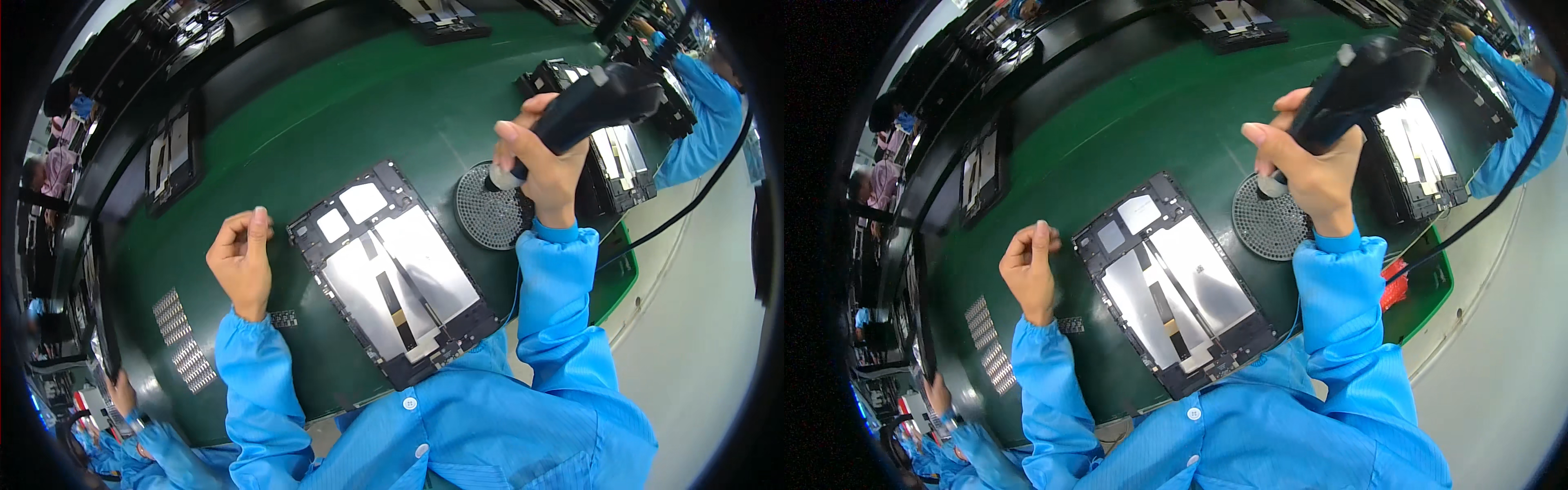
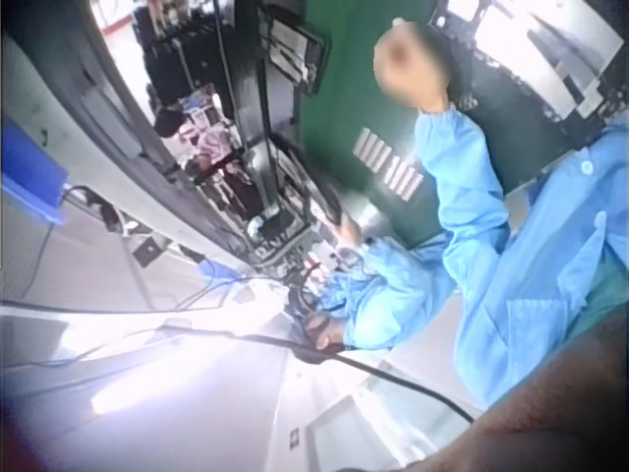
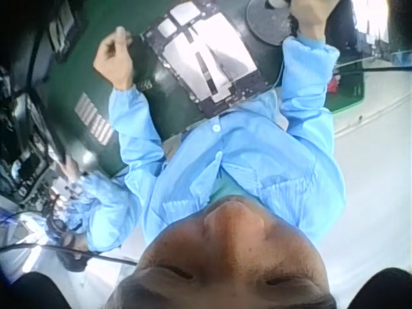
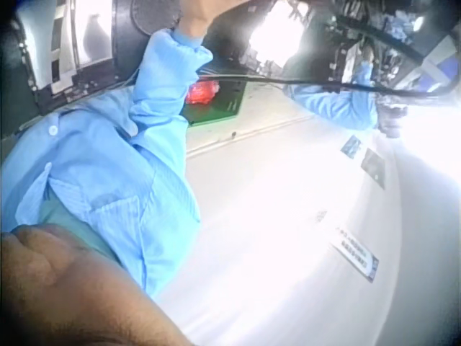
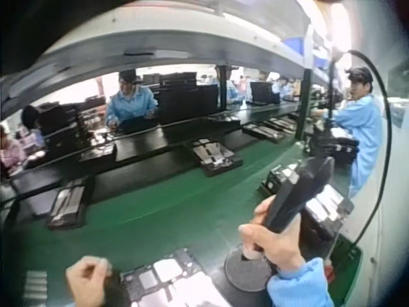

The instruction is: Assembling internal components and securing parts of tablet-like devices using an electric screwdriver on a production line.

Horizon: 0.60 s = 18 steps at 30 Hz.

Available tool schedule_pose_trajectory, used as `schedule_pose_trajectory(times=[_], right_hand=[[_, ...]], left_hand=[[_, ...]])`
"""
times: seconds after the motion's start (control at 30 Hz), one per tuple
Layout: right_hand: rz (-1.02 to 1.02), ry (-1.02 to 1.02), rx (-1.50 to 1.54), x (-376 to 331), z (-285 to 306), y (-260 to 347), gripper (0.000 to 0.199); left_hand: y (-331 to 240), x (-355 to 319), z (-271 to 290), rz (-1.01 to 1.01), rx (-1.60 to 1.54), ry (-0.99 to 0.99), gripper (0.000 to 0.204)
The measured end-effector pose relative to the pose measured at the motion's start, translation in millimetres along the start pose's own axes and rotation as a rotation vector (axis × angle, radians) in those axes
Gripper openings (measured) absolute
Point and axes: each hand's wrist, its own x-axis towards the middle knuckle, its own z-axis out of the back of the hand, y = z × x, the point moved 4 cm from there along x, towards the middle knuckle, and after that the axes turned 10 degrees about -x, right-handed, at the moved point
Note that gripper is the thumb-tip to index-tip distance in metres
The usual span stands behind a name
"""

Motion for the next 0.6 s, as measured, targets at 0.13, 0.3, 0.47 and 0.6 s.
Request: schedule_pose_trajectory(times=[0.13, 0.3, 0.47, 0.6], right_hand=[[-0.011, 0.017, -0.045, 4.6, -4.8, -7.5, 0.03], [-0.019, 0.046, -0.107, 5.5, -9.6, -11.5, 0.029], [-0.039, 0.049, -0.092, 5.3, -12.9, -14.5, 0.03], [-0.036, 0.056, -0.08, 4.8, -13.1, -16.6, 0.031]], left_hand=[[11.2, 4.9, -48.4, -0.135, -0.031, 0.11, 0.014], [19.3, 13.4, -60.9, -0.049, 0.103, -0.006, 0.021], [13.6, 11.1, -57.0, -0.046, 0.206, 0.021, 0.021], [-23.9, -6.6, -56.9, -0.314, 0.35, 0.105, 0.007]])
